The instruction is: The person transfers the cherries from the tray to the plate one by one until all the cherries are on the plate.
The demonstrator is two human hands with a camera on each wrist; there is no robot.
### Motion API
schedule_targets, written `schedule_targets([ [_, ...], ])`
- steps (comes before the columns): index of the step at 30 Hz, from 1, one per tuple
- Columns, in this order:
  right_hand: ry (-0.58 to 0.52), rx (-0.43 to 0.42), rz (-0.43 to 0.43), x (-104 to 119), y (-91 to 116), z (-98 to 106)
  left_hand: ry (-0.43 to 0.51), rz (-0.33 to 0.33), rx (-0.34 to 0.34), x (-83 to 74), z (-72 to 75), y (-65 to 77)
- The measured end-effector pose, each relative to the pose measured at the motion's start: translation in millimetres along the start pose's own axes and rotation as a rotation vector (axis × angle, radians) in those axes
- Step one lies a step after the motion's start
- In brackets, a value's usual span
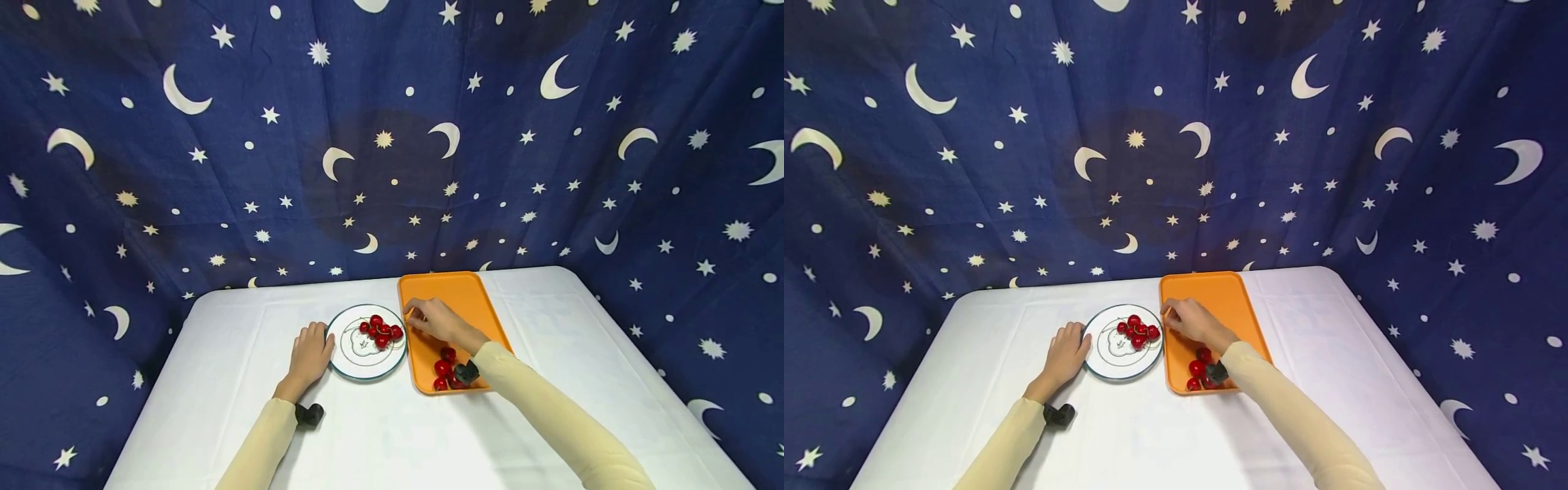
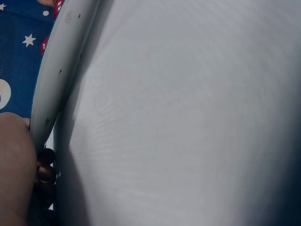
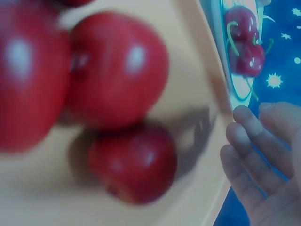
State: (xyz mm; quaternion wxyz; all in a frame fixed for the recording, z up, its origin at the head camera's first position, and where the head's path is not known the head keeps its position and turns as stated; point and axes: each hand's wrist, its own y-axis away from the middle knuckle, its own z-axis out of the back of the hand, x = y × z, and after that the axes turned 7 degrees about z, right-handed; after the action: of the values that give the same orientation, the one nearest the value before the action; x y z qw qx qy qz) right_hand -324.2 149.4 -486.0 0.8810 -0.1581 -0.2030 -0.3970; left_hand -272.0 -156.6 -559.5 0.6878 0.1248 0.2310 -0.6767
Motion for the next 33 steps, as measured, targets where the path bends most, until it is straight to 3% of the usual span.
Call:
schedule_targets([
  [6,0.066,0.032,0.024,-10.6,11.4,10.0,-0.005,-0.006,-0.001,0.2,0.3,0.3],
  [19,0.01,0.253,0.077,-20.3,32.5,25.0,-0.002,-0.011,-0.011,-0.4,1.2,1.3],
  [33,-0.075,0.462,-0.05,-19.7,40.8,35.5,0.041,-0.037,-0.049,1.0,-2.5,1.9],
])
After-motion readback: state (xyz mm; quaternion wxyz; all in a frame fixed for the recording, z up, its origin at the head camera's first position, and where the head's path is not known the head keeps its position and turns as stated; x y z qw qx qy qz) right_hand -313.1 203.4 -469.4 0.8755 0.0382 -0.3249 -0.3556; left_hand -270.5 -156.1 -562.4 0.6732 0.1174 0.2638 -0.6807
